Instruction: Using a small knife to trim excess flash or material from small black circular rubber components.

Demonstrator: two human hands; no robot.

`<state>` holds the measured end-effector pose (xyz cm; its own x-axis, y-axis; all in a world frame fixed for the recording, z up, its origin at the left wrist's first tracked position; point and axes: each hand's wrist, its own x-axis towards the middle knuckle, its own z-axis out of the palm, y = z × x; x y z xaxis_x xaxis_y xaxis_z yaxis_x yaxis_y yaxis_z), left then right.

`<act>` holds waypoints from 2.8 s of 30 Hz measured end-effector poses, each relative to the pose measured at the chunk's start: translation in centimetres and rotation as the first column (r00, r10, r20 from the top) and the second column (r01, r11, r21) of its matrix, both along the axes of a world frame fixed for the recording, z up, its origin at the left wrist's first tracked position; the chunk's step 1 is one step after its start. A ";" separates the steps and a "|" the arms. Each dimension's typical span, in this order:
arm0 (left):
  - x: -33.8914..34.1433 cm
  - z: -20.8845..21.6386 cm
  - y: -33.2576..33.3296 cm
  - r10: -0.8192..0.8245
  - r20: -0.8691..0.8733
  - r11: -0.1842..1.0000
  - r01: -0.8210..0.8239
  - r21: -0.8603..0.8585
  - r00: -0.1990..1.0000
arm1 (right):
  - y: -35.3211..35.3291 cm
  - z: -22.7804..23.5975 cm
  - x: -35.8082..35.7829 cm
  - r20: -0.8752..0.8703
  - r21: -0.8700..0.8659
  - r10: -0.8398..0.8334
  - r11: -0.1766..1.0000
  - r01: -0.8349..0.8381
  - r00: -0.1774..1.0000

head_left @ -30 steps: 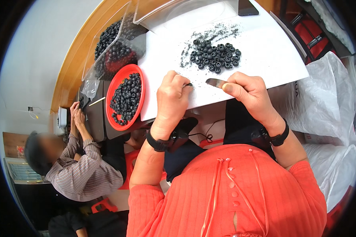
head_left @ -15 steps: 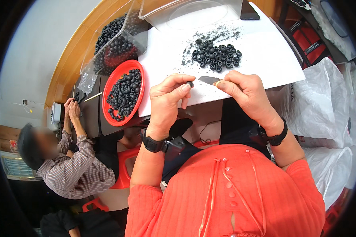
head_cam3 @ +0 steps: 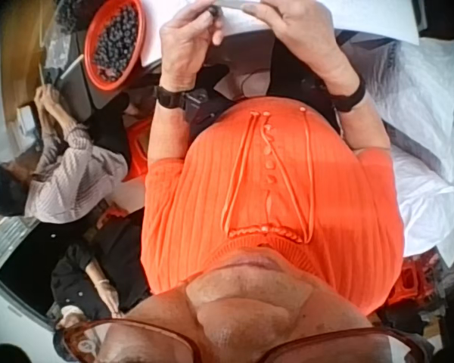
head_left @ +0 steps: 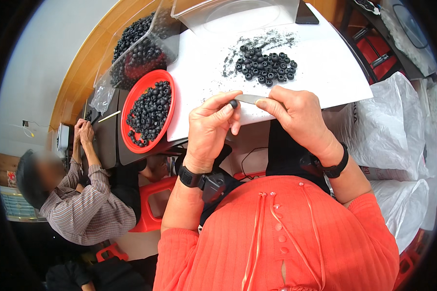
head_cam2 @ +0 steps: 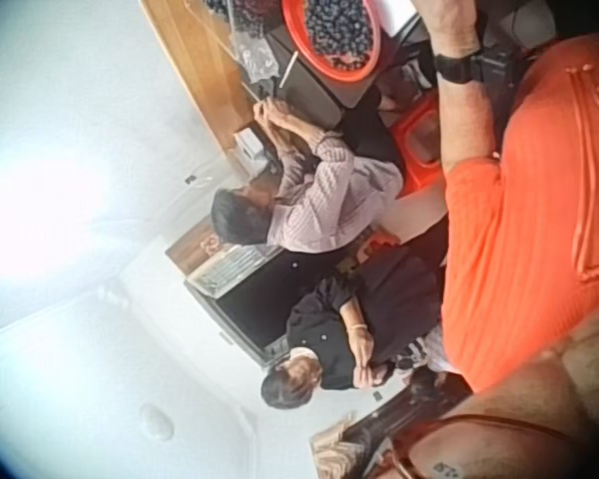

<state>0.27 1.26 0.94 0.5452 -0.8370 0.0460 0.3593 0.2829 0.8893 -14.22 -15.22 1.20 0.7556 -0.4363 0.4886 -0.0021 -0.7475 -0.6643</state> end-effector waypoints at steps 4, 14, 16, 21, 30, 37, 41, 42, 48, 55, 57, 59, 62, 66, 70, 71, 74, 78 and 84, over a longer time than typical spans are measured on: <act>-0.3 0.2 0.0 0.009 0.010 1.000 -0.009 0.020 1.000 | 0.1 -0.1 0.0 -0.004 -0.069 -0.017 0.997 0.016 1.000; -0.1 -0.1 -0.1 -0.002 0.036 1.000 0.002 -0.010 0.999 | 0.0 -0.2 0.3 -0.010 -0.115 -0.013 0.993 0.012 1.000; -0.2 0.0 -0.1 0.002 0.025 1.000 -0.001 -0.010 1.000 | 0.0 -0.2 0.3 -0.015 -0.118 -0.011 0.993 0.009 1.000; -0.5 0.1 -0.2 0.020 0.008 1.000 -0.020 -0.023 1.000 | 0.0 -0.3 0.3 -0.003 -0.133 -0.017 0.991 0.017 1.000; -1.1 0.1 -0.3 0.051 0.010 0.998 -0.051 -0.039 0.999 | -0.3 0.0 0.1 -0.037 -0.142 0.016 0.990 -0.021 0.999; -1.2 -0.2 -0.3 0.072 0.005 0.997 -0.072 -0.042 0.997 | -0.4 0.0 0.0 -0.045 -0.168 0.030 0.985 -0.037 0.999; -1.3 -0.3 -0.3 0.069 -0.006 0.996 -0.069 -0.063 0.998 | -0.4 -0.1 0.0 -0.039 -0.171 0.039 0.984 -0.045 0.998; -1.4 -0.3 -0.3 0.063 -0.008 0.995 -0.064 -0.071 0.998 | -0.4 -0.1 0.0 -0.039 -0.171 0.039 0.984 -0.045 0.998; -1.6 -0.4 -0.2 0.063 -0.053 0.996 -0.066 -0.066 0.997 | -0.5 -0.2 -0.1 -0.026 -0.166 0.053 0.985 -0.056 0.998; -1.7 -0.3 -0.2 0.055 -0.063 0.996 -0.060 -0.074 0.996 | -0.6 -0.2 -0.1 -0.032 -0.160 0.067 0.985 -0.071 0.997; -1.7 -0.4 -0.3 0.047 -0.058 0.996 -0.051 -0.069 0.997 | -0.7 -0.2 -0.1 -0.030 -0.151 0.070 0.986 -0.073 0.997; -1.5 -0.5 -0.4 0.043 -0.050 0.996 -0.047 -0.079 0.998 | -0.7 -0.3 -0.1 -0.012 -0.159 0.113 0.981 -0.113 0.994; -1.3 -0.7 -0.6 0.023 -0.054 0.995 -0.028 -0.093 0.998 | -0.8 -0.3 -0.2 0.007 -0.098 0.122 0.988 -0.121 0.993; -1.5 -0.2 -0.7 0.009 -0.078 0.995 -0.017 -0.097 0.997 | -1.0 -0.4 -0.5 0.003 0.102 0.128 0.987 -0.128 0.992; -1.7 0.5 -0.5 0.064 -0.073 0.991 -0.072 -0.115 0.995 | -0.9 -0.6 -0.4 0.050 0.206 0.132 0.969 -0.139 0.990; -1.7 0.7 -0.3 0.083 -0.073 0.990 -0.090 -0.109 0.994 | -0.9 -0.5 -0.5 0.046 0.233 0.131 0.963 -0.138 0.990; -0.8 1.6 1.5 0.206 0.083 0.978 -0.202 -0.047 0.975 | -1.5 -0.9 -0.9 0.108 0.309 0.141 0.936 -0.168 0.984; 4.1 4.4 5.4 0.594 0.513 0.749 -0.658 -0.071 0.620 | -2.1 -1.8 -1.4 0.165 0.389 0.142 0.900 -0.197 0.976; 7.7 5.5 7.7 0.325 0.944 0.537 -0.833 -0.132 0.059 | -1.7 -1.3 -1.6 0.263 0.465 0.127 0.852 -0.241 0.956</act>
